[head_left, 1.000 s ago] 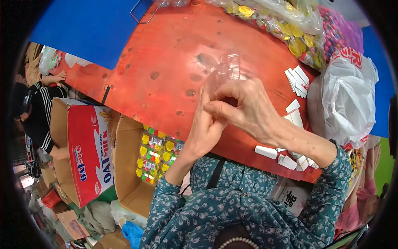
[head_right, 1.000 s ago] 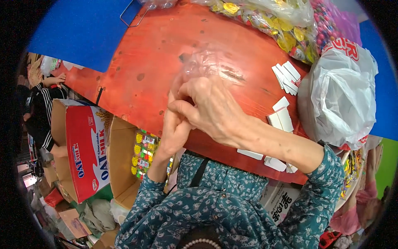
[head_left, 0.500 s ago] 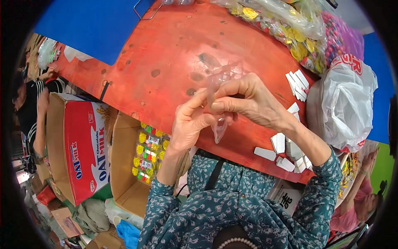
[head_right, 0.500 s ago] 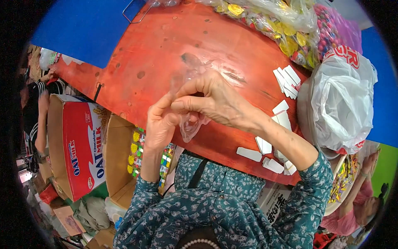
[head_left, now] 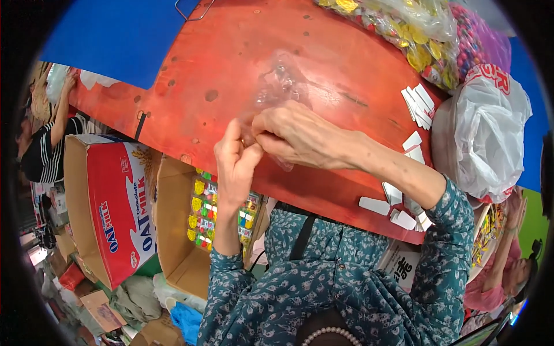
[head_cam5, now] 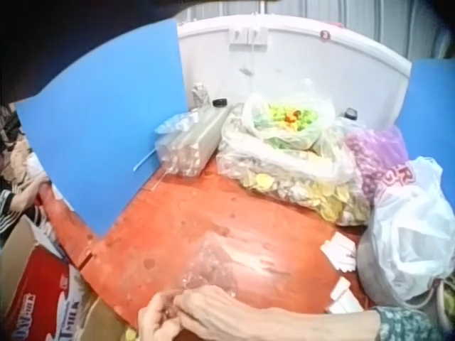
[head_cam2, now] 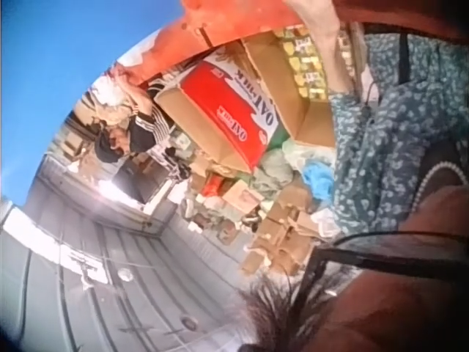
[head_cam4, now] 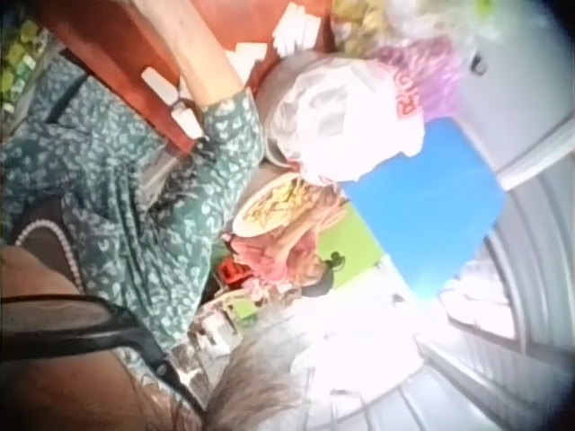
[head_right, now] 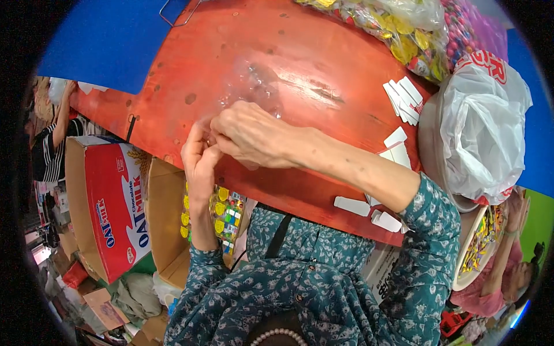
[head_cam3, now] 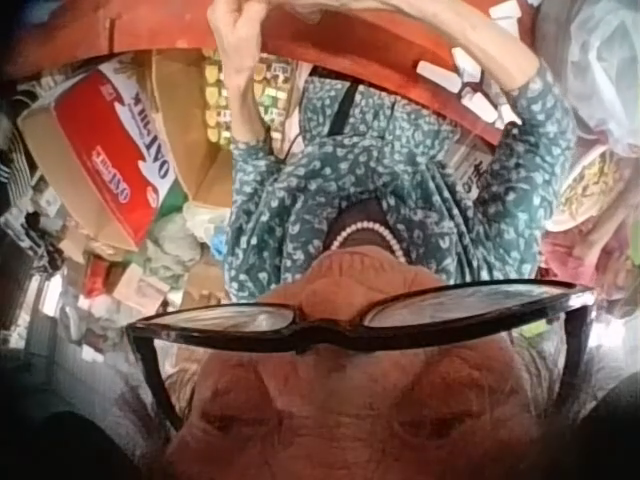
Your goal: The recorder is assembling candy sets by placing candy eggs and small plastic spoons into blister trays and boxing them.
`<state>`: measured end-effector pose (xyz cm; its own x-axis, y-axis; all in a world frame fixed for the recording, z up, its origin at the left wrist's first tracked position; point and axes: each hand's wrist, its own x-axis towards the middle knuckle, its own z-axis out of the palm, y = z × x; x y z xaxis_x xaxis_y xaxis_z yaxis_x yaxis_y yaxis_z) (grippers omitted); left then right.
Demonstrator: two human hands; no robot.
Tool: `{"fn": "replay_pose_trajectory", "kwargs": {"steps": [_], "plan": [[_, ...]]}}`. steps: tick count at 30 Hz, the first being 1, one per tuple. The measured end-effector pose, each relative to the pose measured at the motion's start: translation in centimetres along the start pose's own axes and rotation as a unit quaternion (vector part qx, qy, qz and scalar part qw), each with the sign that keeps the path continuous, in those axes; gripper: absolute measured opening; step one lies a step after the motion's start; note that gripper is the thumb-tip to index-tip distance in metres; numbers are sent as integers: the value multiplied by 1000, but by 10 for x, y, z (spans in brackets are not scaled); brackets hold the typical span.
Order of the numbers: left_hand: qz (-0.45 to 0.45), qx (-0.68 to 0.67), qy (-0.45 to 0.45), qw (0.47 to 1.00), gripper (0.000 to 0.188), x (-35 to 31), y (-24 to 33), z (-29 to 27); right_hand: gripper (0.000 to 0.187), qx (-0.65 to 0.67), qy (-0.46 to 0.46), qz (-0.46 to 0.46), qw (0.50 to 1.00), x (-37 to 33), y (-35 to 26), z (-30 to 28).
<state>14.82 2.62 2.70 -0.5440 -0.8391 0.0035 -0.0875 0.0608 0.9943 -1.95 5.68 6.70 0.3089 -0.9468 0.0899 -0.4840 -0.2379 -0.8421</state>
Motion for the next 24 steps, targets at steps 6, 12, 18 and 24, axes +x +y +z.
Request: {"fn": "replay_pose_trajectory", "kwargs": {"steps": [6,12,18,24], "plan": [[62,-40,60,995,27,2,-19,8,11,-43,38,-37,998,6,21,21],[76,154,228,959,20,-4,-36,-49,9,-89,30,-94,991,-14,-25,30],[-4,8,286,958,20,0,-36,-102,10,29,-7,-36,999,-49,-41,6],[40,-148,286,946,4,73,-51,-129,10,-291,160,-229,915,36,32,-28]]}}
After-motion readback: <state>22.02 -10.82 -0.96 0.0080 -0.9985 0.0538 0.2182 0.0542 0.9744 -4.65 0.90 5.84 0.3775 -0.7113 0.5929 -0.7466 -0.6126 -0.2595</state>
